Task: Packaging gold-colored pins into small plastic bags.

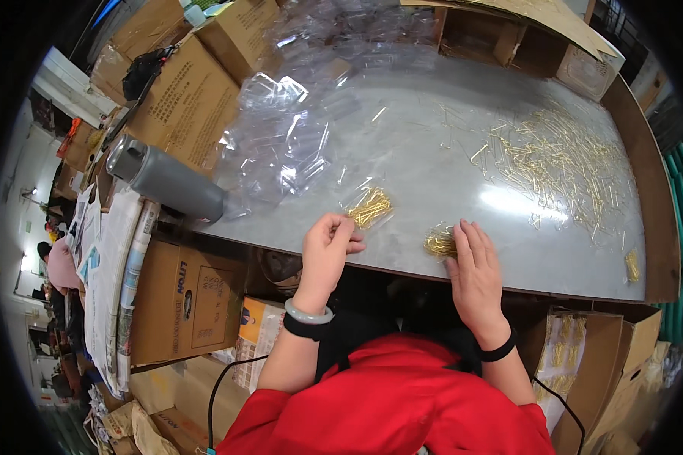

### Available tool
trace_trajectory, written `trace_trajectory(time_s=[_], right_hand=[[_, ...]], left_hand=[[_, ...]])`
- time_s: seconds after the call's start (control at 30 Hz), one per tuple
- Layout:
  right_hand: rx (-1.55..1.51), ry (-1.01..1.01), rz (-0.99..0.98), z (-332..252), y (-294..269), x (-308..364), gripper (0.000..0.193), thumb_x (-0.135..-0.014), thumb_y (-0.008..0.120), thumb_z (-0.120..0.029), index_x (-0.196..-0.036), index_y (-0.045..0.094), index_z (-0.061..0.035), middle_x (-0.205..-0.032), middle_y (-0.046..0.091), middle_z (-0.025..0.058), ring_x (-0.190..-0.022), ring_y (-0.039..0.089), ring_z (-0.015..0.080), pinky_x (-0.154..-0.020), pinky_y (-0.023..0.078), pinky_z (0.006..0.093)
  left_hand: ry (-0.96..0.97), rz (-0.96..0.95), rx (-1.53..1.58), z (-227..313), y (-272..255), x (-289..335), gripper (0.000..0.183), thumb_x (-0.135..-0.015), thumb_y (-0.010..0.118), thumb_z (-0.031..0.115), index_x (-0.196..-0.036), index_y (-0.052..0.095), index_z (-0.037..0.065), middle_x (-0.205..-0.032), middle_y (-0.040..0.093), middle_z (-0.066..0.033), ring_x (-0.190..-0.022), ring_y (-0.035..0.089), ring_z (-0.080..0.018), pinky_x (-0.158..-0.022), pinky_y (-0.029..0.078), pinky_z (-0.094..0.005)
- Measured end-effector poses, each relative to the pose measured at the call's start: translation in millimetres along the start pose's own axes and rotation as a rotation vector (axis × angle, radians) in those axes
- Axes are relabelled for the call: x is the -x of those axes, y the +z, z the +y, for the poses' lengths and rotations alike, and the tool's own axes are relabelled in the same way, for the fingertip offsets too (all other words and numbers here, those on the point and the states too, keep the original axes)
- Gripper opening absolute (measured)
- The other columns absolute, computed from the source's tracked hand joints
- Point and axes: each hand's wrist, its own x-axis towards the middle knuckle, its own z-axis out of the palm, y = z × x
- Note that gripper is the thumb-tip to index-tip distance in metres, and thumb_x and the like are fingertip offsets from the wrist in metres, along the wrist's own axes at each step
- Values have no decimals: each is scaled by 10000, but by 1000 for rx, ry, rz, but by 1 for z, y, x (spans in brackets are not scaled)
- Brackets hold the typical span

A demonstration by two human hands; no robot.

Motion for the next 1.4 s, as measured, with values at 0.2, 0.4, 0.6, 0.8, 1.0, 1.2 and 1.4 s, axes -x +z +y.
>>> trace_trajectory(time_s=[0.2, 0.4, 0.6, 0.8, 1.0, 1.2, 1.4], right_hand=[[28, 1, -41, 4, 4, 0, 408, -921, 637, -40, -1320, 567, 10, -1354, 577, 166, -1321, 518, 390, -1132, 394, 524], [27, 11, -31, 3, 3, 0, 399, -922, 627, -25, -1315, 568, 7, -1345, 577, 165, -1321, 518, 390, -1135, 391, 524], [27, 19, -20, 2, 5, -1, 399, -923, 622, -20, -1317, 561, 1, -1350, 571, 163, -1323, 516, 389, -1136, 390, 525], [-7, 24, -50, 3, 5, -5, 360, -934, 589, -7, -1293, 567, 2, -1343, 571, 169, -1319, 516, 396, -1136, 395, 518], [6, 46, -60, 0, 1, -3, 352, -936, 576, -5, -1288, 576, 3, -1358, 568, 171, -1322, 511, 407, -1142, 398, 508], [-2, 46, -17, 1, 2, -5, 333, -944, 588, 5, -1276, 585, 19, -1320, 597, 185, -1305, 518, 420, -1097, 433, 504], [20, 26, -26, 3, 5, -3, 343, -953, 578, 10, -1296, 567, 20, -1338, 584, 190, -1320, 508, 423, -1103, 425, 493]], left_hand=[[-38, -169, 217, 4, 4, 43, 106, -1051, 522, 67, -991, 580, 3, -985, 610, -46, -867, 641, -124, -901, 614, -397], [-217, -379, 294, 2, -7, 70, 80, -1043, 526, 33, -1027, 585, -19, -1146, 595, -80, -1027, 648, -168, -950, 609, -417], [-531, -555, 339, -25, -13, 87, 98, -1045, 551, 61, -1074, 595, -22, -1126, 664, -103, -1022, 688, -197, -917, 610, -349], [-536, -595, 384, -33, 0, 85, 97, -1047, 540, 54, -1071, 602, -16, -1141, 667, -107, -1038, 679, -179, -925, 614, -382], [-451, -601, 411, -1, -6, 78, 64, -1033, 561, 50, -999, 595, 7, -1098, 592, -54, -1055, 644, -167, -948, 605, -410], [-201, -424, 289, 14, -7, -4, 141, -1043, 560, 114, -1062, 605, -18, -1098, 653, -115, -1047, 687, -215, -944, 598, -402], [-291, -242, 63, 27, -6, -54, 355, -1051, 574, 272, -1200, 560, -49, -1089, 676, -216, -899, 728, -281, -830, 619, -363]])
